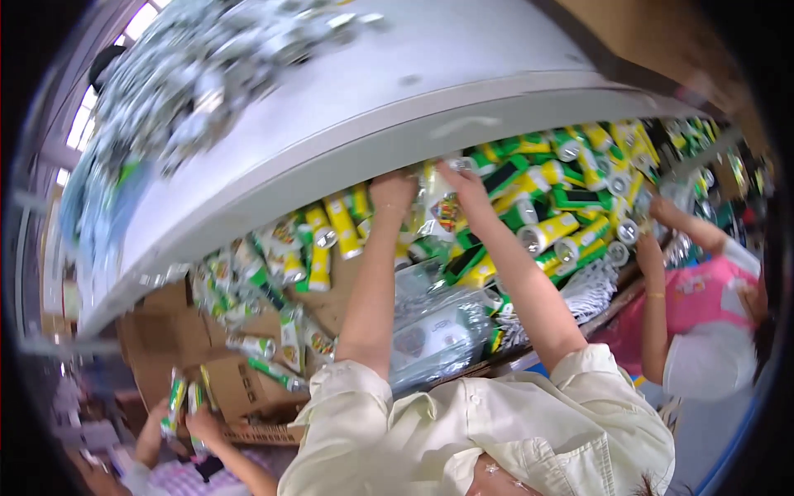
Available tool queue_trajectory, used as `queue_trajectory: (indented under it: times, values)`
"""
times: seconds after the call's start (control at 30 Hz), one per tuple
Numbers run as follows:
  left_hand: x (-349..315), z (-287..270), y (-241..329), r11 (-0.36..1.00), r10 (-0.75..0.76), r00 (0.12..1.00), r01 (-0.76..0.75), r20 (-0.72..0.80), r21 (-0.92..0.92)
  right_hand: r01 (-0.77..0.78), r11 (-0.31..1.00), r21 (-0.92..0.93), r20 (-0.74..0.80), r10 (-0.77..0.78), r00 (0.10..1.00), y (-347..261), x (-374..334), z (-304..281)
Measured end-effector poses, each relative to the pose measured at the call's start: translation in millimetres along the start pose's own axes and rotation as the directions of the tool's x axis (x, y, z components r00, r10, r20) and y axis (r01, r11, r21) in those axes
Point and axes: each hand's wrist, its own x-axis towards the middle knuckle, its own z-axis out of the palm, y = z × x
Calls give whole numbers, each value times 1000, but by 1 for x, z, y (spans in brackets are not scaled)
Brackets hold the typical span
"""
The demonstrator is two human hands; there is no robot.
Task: Picking up packaged flashlights from a pile and placing them into a larger plastic bag.
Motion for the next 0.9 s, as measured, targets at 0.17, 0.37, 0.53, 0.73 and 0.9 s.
queue_trajectory:
  times: [0.17,0.37,0.53,0.73,0.9]
  values:
    - [-17,-48,-26,986,-130,985,140,115,-86,-158,972,-176,-27,156,987,46,-29,45]
    - [-108,-138,-81,933,-181,961,235,209,-273,-84,976,-203,162,118,980,74,-122,111]
    - [-177,-211,-194,345,-630,756,476,177,-809,-158,893,-421,570,396,720,110,-116,210]
    - [-195,-294,-346,561,-760,582,362,-290,-744,-6,981,-191,784,157,601,199,-119,379]
    - [-209,-320,-398,542,-838,349,632,-420,-554,11,978,-209,790,162,591,166,-151,382]
